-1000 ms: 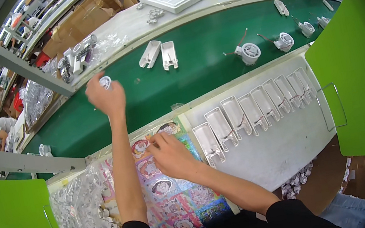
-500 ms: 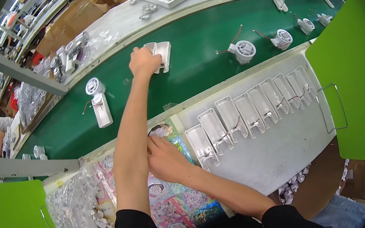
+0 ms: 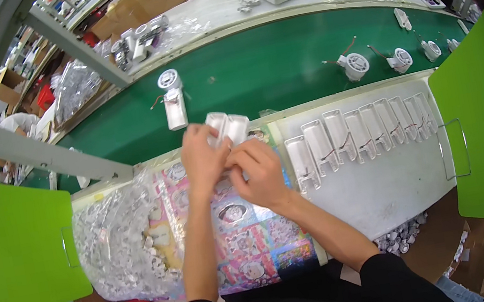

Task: The person assembles plastic housings onto small circular electronic components by hand at a factory workstation.

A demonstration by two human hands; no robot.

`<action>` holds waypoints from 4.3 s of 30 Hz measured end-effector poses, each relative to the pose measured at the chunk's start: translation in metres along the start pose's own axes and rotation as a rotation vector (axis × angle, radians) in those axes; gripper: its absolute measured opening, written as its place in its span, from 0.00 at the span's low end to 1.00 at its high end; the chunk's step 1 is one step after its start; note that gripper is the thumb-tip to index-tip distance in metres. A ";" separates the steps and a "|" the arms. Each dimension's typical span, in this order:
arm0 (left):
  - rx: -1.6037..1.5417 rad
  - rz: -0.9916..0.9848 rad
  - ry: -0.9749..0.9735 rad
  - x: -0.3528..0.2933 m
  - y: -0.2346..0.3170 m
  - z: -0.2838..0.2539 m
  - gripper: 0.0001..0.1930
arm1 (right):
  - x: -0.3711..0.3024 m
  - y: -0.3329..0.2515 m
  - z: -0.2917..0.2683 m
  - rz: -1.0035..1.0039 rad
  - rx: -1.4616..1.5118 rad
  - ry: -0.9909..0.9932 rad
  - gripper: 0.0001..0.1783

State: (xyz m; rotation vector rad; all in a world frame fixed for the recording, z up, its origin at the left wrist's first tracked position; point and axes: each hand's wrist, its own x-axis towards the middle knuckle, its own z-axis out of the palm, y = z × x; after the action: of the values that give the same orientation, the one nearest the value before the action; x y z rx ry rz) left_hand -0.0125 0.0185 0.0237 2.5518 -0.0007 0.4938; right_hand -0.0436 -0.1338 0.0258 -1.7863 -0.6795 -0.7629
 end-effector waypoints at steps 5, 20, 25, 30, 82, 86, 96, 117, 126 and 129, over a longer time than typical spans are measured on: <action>-0.067 0.004 0.194 -0.093 0.003 0.003 0.13 | -0.007 -0.016 0.006 -0.109 -0.013 -0.045 0.08; -0.306 -0.037 0.394 -0.115 0.004 0.010 0.11 | -0.030 -0.082 0.167 -0.266 -0.185 -0.708 0.18; -0.373 -0.113 0.394 -0.113 0.004 0.007 0.07 | -0.034 -0.081 0.183 -0.275 -0.276 -0.754 0.17; -0.524 -0.193 0.402 -0.115 -0.012 0.022 0.07 | -0.025 -0.093 0.158 -0.208 -0.154 -0.623 0.12; -0.522 0.029 0.085 -0.063 0.058 0.011 0.14 | -0.146 -0.031 -0.149 0.772 0.021 0.142 0.08; -0.456 0.284 -0.043 0.008 0.128 0.040 0.13 | -0.147 -0.030 -0.150 0.765 0.007 0.188 0.09; 0.112 0.290 -0.330 0.092 0.224 0.168 0.30 | -0.136 -0.036 -0.152 0.628 -0.075 0.112 0.17; -0.473 0.285 0.039 -0.068 0.091 -0.044 0.22 | -0.146 -0.032 -0.151 0.722 -0.104 0.201 0.12; -0.316 0.139 -0.263 -0.202 0.044 -0.075 0.31 | -0.139 -0.048 -0.139 0.594 -0.017 0.234 0.17; -0.366 0.074 -0.124 -0.212 0.048 -0.066 0.34 | -0.121 -0.079 -0.121 0.650 0.164 0.066 0.17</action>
State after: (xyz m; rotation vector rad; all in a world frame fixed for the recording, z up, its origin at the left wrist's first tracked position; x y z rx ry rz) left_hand -0.2381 -0.0096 0.0265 2.2235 -0.2123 0.3271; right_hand -0.2020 -0.2351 0.0116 -1.6768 -0.0879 -0.3101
